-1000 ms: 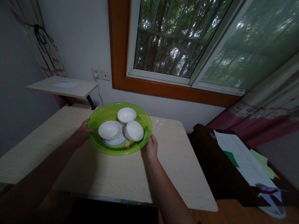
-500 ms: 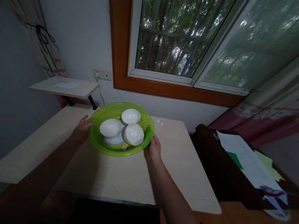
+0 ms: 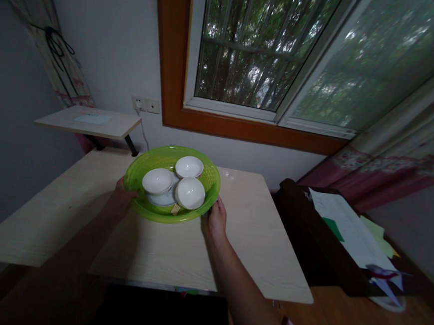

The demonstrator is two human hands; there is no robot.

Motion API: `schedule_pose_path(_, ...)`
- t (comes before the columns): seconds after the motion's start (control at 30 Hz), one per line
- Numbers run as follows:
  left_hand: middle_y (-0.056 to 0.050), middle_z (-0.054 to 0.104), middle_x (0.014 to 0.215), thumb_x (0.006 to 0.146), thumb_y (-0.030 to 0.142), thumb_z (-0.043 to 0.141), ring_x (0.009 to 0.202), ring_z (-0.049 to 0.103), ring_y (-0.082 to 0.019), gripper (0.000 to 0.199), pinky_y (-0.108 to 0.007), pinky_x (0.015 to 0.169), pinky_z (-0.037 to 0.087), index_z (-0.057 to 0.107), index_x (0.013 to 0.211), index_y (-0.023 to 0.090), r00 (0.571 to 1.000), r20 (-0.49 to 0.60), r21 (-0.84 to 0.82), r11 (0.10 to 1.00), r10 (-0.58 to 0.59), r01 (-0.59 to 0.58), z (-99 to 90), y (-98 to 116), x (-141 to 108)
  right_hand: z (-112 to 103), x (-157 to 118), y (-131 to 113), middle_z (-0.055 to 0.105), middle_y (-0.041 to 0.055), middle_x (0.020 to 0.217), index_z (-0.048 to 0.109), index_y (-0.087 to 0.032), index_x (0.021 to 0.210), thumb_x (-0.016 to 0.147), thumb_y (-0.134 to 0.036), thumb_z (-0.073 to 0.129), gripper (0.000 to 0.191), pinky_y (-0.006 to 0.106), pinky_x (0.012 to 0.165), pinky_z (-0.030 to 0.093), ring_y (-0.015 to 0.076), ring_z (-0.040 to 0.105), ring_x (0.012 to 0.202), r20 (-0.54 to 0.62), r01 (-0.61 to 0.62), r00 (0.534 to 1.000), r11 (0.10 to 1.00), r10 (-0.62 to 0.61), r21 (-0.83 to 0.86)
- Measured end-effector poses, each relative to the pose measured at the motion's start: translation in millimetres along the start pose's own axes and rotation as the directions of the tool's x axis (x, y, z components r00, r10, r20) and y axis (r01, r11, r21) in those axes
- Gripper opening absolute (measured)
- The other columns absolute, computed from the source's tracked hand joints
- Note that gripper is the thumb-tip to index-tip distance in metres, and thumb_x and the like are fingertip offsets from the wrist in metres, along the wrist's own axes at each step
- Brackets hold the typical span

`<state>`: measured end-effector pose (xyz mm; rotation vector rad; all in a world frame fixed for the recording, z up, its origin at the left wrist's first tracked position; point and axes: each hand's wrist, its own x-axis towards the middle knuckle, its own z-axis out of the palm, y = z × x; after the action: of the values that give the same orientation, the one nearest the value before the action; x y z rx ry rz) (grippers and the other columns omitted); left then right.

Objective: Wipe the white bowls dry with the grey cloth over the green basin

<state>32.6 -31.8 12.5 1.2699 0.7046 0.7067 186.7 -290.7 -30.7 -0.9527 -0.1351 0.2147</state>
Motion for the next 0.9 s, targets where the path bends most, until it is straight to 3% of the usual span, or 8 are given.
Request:
schedule_pose_path(0.17, -0.009, 0.063, 0.124, 0.052, -0.001, 0.062, 0.104, 0.068, -0.026, 0.107, -0.035, 0.079, 0.062, 0.033, 0.151, 0.026, 0.992, 0.044, 0.044, 0.992, -0.122, 0.12, -6.7, 18, 15, 0, 7, 2, 0.078, 0.0035, 0.114, 0.074, -0.022, 0.115, 0.084, -0.034, 0.075, 0.034, 0.032, 0.092, 0.057, 0.0181, 0.071, 0.099, 0.015, 0.014, 1.0, 0.999, -0.013, -0.037)
schedule_pose_path(0.5, -0.013, 0.066, 0.127, 0.05, -0.001, 0.061, 0.107, 0.069, -0.029, 0.102, -0.035, 0.082, 0.061, 0.042, 0.148, 0.02, 0.955, 0.27, 0.082, 0.991, -0.123, 0.105, -19.9, 38, 54, 9, 25, -5, 0.079, 0.0077, 0.111, 0.075, -0.02, 0.113, 0.08, -0.033, 0.08, 0.036, 0.048, 0.101, 0.057, 0.028, 0.072, 0.108, 0.068, -0.021, 0.998, 0.999, 0.018, 0.045)
schedule_pose_path(0.7, -0.012, 0.067, 0.129, 0.051, 0.001, 0.061, 0.103, 0.071, -0.028, 0.098, -0.03, 0.07, 0.061, 0.048, 0.145, 0.023, 0.913, 0.379, 0.096, 0.988, -0.152, 0.125, -22.1, 45, 72, 11, 29, -11, 0.079, 0.0076, 0.11, 0.072, -0.019, 0.118, 0.079, -0.034, 0.082, 0.043, 0.052, 0.098, 0.059, 0.0289, 0.073, 0.104, 0.112, -0.056, 0.992, 0.998, 0.052, 0.032)
schedule_pose_path(0.77, -0.013, 0.066, 0.131, 0.052, 0.001, 0.062, 0.102, 0.071, -0.029, 0.102, -0.03, 0.069, 0.061, 0.043, 0.15, 0.024, 0.94, 0.3, 0.093, 0.986, -0.161, 0.14, -17.7, 44, 71, 11, 28, -9, 0.079, 0.0076, 0.112, 0.071, -0.02, 0.119, 0.08, -0.035, 0.081, 0.043, 0.052, 0.099, 0.059, 0.0276, 0.074, 0.101, 0.114, -0.037, 0.993, 0.999, 0.034, 0.028)
schedule_pose_path(0.83, -0.016, 0.062, 0.137, 0.059, 0.005, 0.066, 0.102, 0.071, -0.029, 0.106, -0.032, 0.07, 0.061, 0.031, 0.156, 0.024, 0.973, 0.128, 0.079, 0.98, -0.191, 0.182, -12.1, 39, 65, 12, 27, -7, 0.078, 0.0077, 0.114, 0.071, -0.02, 0.12, 0.082, -0.035, 0.079, 0.041, 0.052, 0.099, 0.058, 0.0267, 0.075, 0.1, 0.104, -0.012, 0.995, 1.0, 0.009, 0.029)
schedule_pose_path(0.9, -0.017, 0.058, 0.142, 0.07, 0.015, 0.07, 0.105, 0.071, -0.028, 0.103, -0.034, 0.074, 0.062, 0.02, 0.16, 0.025, 0.975, -0.051, 0.043, 0.975, -0.215, 0.218, -7.0, 31, 53, 11, 25, -4, 0.078, 0.0075, 0.114, 0.07, -0.021, 0.121, 0.083, -0.035, 0.078, 0.04, 0.051, 0.099, 0.058, 0.0257, 0.075, 0.099, 0.093, 0.006, 0.996, 1.0, -0.008, 0.027)
